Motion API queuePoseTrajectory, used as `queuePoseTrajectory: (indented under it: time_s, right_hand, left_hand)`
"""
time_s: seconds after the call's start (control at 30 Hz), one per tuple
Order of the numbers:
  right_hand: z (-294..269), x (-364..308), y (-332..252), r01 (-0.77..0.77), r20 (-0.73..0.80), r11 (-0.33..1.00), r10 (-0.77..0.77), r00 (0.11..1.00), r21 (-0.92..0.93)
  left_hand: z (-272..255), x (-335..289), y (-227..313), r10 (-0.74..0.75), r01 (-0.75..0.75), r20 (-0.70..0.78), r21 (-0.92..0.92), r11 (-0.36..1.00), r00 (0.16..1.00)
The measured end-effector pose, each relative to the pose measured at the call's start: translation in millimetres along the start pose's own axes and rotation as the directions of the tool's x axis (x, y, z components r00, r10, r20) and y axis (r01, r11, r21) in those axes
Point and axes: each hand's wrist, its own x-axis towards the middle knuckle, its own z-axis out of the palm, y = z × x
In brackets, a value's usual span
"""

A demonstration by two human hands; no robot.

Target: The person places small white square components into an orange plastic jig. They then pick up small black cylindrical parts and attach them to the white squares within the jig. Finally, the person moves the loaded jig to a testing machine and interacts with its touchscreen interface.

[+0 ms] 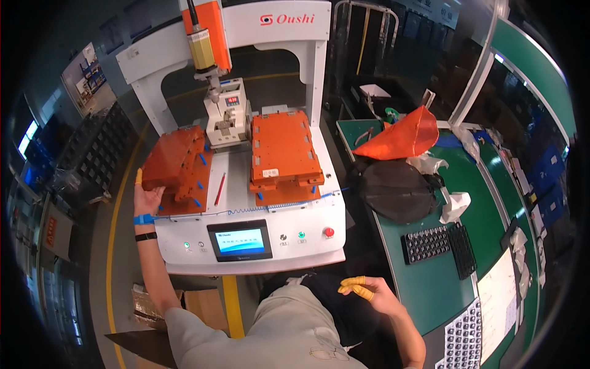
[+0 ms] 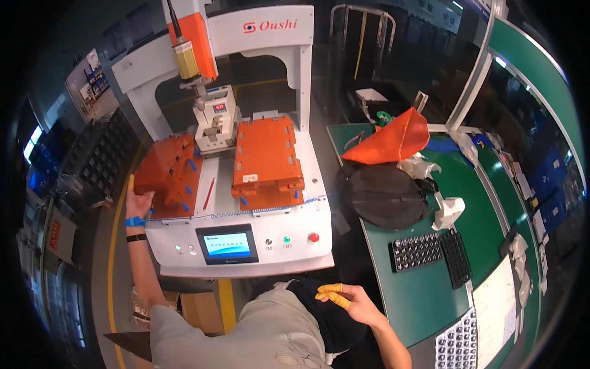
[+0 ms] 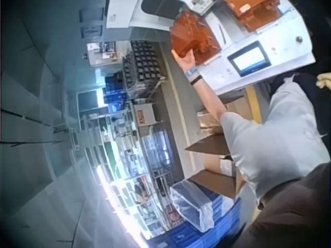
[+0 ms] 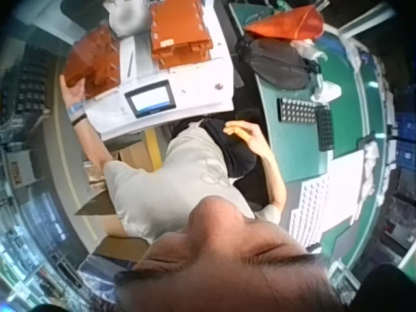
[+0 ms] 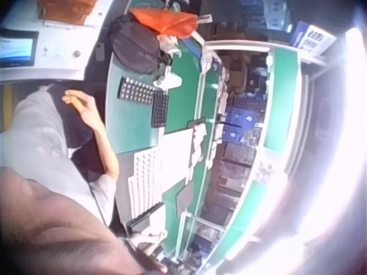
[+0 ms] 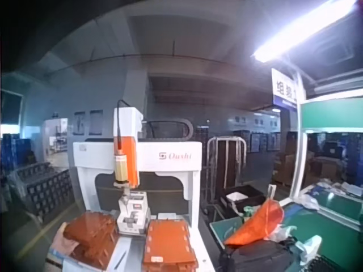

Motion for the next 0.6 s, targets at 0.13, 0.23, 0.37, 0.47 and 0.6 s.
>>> queuePoseTrajectory:
  time_s: [0.13,0.23,0.37,0.47,0.6]
  right_hand:
    - [0.1,-2.0,-0.7,-0.012,-0.027,0.999,0.013,1.0,0.039]
    - [-7.7,-7.6,-2.9,-0.024,-0.009,0.999,0.024,1.0,0.022]
    - [-20.0,-12.1,0.6,-0.079,-0.014,0.996,0.079,0.997,0.035]
    - [-27.2,-19.5,-5.9,-0.091,-0.056,0.995,0.093,0.994,0.04]
    - [-31.5,-13.2,-5.5,-0.046,-0.092,0.998,0.051,0.994,0.052]
  left_hand:
    - [0.5,-24.8,-31.9,0.189,-0.186,0.051,-0.065,0.98,0.981]
    - [11.0,-27.9,-58.2,0.294,-0.318,-0.16,-0.156,0.935,0.942]
    - [8.3,-22.7,-67.5,0.399,-0.417,-0.199,-0.052,0.908,0.895]
    - [35.1,-39.0,-75.9,0.41,-0.419,-0.198,-0.003,0.908,0.89]
    - [25.1,-46.2,-82.7,0.645,-0.591,0.052,0.461,0.662,0.762]
